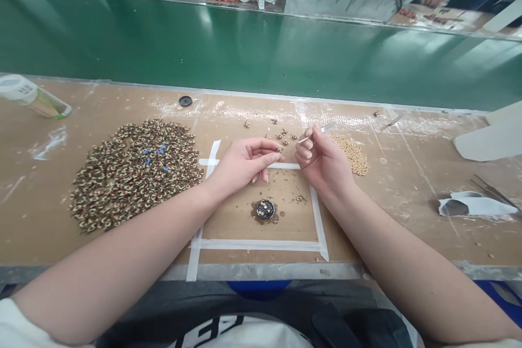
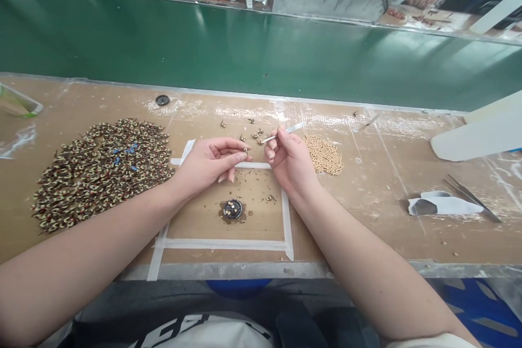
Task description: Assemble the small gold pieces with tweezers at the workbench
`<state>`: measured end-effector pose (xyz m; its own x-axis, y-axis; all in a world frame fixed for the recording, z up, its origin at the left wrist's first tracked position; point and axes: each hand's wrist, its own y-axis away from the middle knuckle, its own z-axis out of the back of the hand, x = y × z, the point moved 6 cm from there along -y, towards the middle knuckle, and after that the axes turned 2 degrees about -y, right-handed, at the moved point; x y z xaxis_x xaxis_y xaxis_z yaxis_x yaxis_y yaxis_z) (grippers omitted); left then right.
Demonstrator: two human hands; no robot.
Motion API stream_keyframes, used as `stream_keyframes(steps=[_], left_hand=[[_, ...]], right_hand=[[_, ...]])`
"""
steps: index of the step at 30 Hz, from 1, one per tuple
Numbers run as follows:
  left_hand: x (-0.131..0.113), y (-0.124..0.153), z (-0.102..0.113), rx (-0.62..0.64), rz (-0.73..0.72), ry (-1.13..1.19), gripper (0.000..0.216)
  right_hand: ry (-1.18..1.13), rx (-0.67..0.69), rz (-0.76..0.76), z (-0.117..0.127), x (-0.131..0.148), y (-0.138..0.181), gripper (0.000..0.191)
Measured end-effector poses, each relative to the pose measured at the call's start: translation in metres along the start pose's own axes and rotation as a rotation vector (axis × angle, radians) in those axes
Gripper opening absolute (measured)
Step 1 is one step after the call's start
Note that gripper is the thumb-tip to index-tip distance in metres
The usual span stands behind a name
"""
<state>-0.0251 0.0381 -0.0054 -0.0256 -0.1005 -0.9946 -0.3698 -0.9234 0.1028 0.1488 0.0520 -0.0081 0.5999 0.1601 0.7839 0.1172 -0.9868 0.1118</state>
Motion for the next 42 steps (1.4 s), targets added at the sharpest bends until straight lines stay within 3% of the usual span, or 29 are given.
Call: stream_keyframes(steps=[9,14,18,23,33,42], left_hand=[[-0.003,0.0,0.002,0.003,-0.032,0.008,0.019],[-0.004,0.002,-0.001,0.019,0.007,-0.036,0.017],[-0.003,0.007,-0.004,0.06,0.007,-0.172,0.025],[0.003,0.006,-0.005,0.062,-0.001,-0.177,0.034],[0.0,0.005,-0.008,0.014,0.094,-0.153,0.034],[0.0,0.005,-0.008,0.021,0.066,-0.152,0.036]], right_hand=[[0.083,0.003,0.089,0.003,0.005,-0.002,0.037],[0.29,0.014,0.206,0.0,0.012,0.004,0.035],[0.546,0.035,0.317,-0.009,0.018,0.014,0.037],[0.776,0.064,0.386,-0.018,0.019,0.02,0.042],[0.791,0.059,0.364,-0.014,0.014,0.016,0.046],[0.823,0.075,0.38,-0.016,0.014,0.018,0.041]])
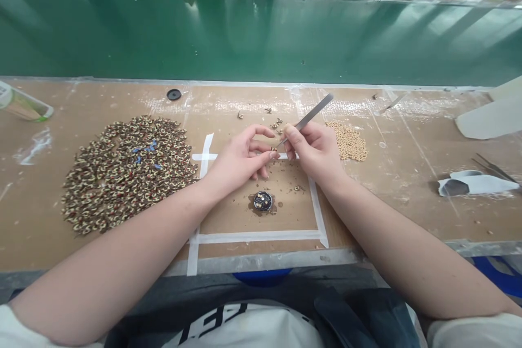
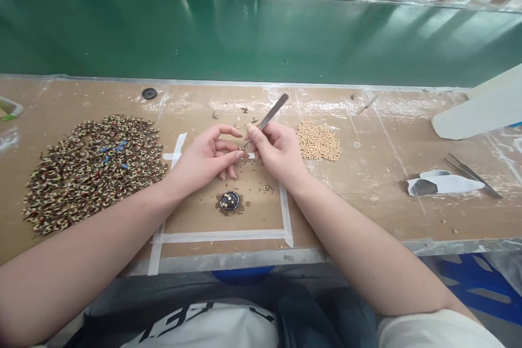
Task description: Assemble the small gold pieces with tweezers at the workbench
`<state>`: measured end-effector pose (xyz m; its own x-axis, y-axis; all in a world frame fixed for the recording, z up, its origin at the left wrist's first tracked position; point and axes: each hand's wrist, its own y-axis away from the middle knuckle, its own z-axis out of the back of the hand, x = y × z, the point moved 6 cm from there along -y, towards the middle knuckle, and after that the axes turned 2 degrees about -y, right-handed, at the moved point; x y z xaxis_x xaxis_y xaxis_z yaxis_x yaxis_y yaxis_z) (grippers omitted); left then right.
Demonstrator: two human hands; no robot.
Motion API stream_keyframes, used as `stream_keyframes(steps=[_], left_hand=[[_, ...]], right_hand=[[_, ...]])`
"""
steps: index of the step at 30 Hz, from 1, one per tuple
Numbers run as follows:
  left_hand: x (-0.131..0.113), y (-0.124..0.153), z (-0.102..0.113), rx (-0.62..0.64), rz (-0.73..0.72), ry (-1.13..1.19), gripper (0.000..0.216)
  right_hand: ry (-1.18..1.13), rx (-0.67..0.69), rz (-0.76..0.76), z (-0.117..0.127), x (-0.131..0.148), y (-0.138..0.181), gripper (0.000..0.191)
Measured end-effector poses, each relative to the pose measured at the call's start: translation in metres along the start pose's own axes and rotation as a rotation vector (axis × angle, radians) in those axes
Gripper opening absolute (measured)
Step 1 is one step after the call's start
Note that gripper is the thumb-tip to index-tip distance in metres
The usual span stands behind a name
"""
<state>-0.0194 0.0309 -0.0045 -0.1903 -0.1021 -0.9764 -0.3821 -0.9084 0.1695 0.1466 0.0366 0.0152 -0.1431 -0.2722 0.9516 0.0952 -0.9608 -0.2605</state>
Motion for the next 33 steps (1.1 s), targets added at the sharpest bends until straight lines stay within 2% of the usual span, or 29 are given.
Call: stream_keyframes(steps=[22,27,30,33], left_hand=[[0.001,-0.002,0.005,-0.062,-0.006,0.095,0.036],[0.002,-0.002,0.004,-0.042,0.039,0.084,0.049],[-0.009,0.006,0.005,-0.052,-0.059,-0.09,0.049],[-0.039,0.022,0.016,-0.132,-0.286,-0.51,0.029]], right_hand=[[-0.148,-0.027,-0.057,-0.002,-0.004,0.0,0.041],[-0.191,-0.101,-0.054,0.009,-0.003,-0.005,0.043],[-0.121,-0.152,-0.045,0.02,-0.006,-0.01,0.04],[-0.044,-0.129,-0.086,0.025,-0.015,-0.015,0.039]])
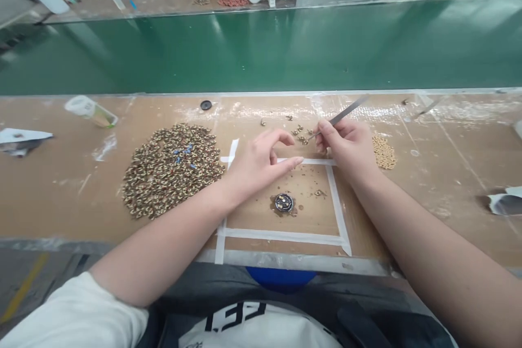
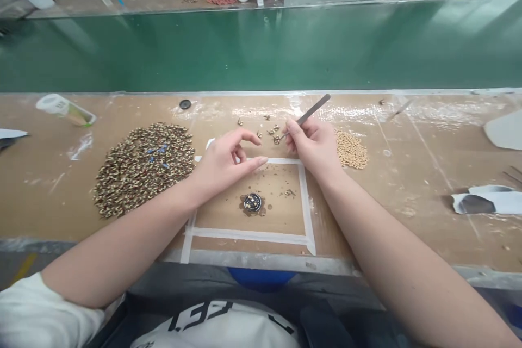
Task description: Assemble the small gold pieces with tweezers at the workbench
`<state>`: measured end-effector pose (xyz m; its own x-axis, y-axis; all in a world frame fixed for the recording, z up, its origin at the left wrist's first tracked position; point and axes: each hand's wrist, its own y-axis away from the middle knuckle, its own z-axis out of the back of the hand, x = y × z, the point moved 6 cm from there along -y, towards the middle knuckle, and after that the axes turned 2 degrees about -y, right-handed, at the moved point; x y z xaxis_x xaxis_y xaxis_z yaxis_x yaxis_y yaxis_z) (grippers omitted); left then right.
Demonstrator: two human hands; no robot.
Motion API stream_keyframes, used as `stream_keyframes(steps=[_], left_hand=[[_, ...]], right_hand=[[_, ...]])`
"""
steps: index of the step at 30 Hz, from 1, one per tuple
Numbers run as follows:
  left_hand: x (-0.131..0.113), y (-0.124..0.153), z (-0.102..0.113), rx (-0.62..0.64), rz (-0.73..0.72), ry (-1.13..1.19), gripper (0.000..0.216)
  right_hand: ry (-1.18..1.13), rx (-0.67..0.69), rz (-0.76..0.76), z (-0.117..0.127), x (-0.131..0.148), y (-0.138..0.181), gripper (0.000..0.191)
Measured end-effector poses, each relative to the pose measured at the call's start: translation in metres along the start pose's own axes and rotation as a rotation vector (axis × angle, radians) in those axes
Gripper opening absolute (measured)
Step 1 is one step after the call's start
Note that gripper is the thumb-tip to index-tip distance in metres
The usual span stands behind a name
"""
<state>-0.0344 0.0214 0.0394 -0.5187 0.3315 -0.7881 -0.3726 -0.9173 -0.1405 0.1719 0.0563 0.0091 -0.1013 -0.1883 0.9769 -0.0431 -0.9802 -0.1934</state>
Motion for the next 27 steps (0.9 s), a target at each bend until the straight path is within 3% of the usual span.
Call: stream_keyframes(steps=[2,3,5,7,9,13,18,22,27], left_hand=[[-0.008,0.003,0.026,-0.053,-0.051,-0.303,0.018],[-0.005,0.004,0.042,-0.083,-0.007,-0.442,0.015],[0.01,0.006,0.078,-0.137,0.187,-0.688,0.015],[0.033,0.006,0.105,-0.09,0.369,-0.874,0.015],[0.054,0.005,0.119,-0.027,0.462,-0.974,0.015],[0.076,0.001,0.122,0.015,0.494,-1.0,0.017],[0.079,-0.003,0.119,0.052,0.489,-0.981,0.017],[0.074,-0.004,0.123,0.047,0.475,-0.962,0.014],[0.051,-0.01,0.11,0.032,0.441,-0.865,0.02]], right_hand=[[0.045,0.037,-0.048,0.0,-0.008,-0.003,0.039],[0.069,0.05,-0.066,0.0,-0.011,-0.004,0.039],[0.125,0.062,-0.079,0.001,-0.016,-0.006,0.04],[0.173,0.063,-0.066,0.002,-0.018,-0.009,0.04],[0.205,0.069,-0.064,0.002,-0.019,-0.011,0.04],[0.253,0.077,-0.073,-0.001,-0.021,-0.012,0.039],[0.329,0.072,-0.017,0.002,-0.011,-0.011,0.043],[0.367,-0.06,0.048,0.03,0.0,-0.02,0.041],[0.462,-0.132,-0.032,0.06,0.0,-0.032,0.035]])
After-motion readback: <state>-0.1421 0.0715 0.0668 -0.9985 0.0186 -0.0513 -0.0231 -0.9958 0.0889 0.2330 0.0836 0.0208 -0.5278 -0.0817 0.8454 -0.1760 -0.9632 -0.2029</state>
